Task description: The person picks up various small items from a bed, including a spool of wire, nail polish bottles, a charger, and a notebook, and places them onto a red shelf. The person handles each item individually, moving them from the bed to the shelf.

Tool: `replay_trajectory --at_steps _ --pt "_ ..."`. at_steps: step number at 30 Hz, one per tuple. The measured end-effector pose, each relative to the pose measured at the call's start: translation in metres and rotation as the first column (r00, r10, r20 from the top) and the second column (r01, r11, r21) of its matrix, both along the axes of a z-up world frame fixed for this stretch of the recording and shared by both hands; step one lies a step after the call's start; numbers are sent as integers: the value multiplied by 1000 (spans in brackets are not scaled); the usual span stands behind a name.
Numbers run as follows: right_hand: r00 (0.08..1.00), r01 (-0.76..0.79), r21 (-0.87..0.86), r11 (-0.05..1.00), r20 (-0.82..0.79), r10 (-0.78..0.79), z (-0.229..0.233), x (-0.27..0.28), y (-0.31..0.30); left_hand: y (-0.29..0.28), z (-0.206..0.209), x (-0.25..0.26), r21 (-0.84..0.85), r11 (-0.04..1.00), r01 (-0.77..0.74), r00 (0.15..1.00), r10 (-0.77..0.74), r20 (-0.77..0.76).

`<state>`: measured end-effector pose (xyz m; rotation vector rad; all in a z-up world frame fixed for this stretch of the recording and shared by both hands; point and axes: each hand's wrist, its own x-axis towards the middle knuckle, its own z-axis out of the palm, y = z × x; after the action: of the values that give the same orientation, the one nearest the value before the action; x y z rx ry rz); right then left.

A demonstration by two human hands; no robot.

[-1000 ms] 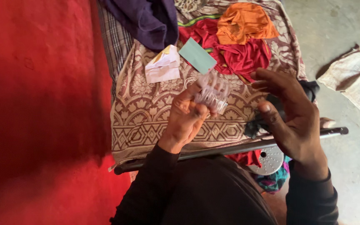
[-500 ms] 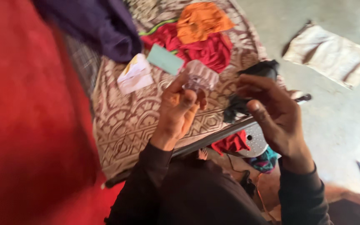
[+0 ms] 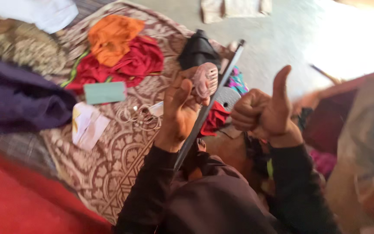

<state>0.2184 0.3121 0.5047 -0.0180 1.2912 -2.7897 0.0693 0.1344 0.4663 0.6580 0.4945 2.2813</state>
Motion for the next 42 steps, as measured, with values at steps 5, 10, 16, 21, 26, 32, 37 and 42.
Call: replay_trajectory --at_steps 5,10,16,21,26,32,37,42 --pt "951 308 88 947 1 -309 1 103 12 40 13 35 -114 960 255 966 -259 -18" --pt "844 506 257 824 51 -534 -32 180 -4 71 19 88 -311 847 432 874 -478 -87" --pt "532 719 570 399 -80 -843 -23 256 -50 110 37 171 -455 748 484 706 -641 -301" --pt "218 870 481 109 -177 -960 15 346 -74 145 40 278 -318 790 524 498 -587 -638" --pt "-99 708 627 -324 -367 -925 45 443 -91 157 65 407 -333 541 772 293 -769 -569" --pt "-326 537 699 -472 -343 -881 58 540 -138 149 84 521 -515 307 801 -61 -813 -579" --pt "-449 466 715 -521 -317 -836 48 590 -173 143 75 596 -403 297 866 -82 -709 -700" --pt "-514 326 669 -668 -468 -719 44 629 -198 136 75 643 -243 372 896 -29 -496 -868"
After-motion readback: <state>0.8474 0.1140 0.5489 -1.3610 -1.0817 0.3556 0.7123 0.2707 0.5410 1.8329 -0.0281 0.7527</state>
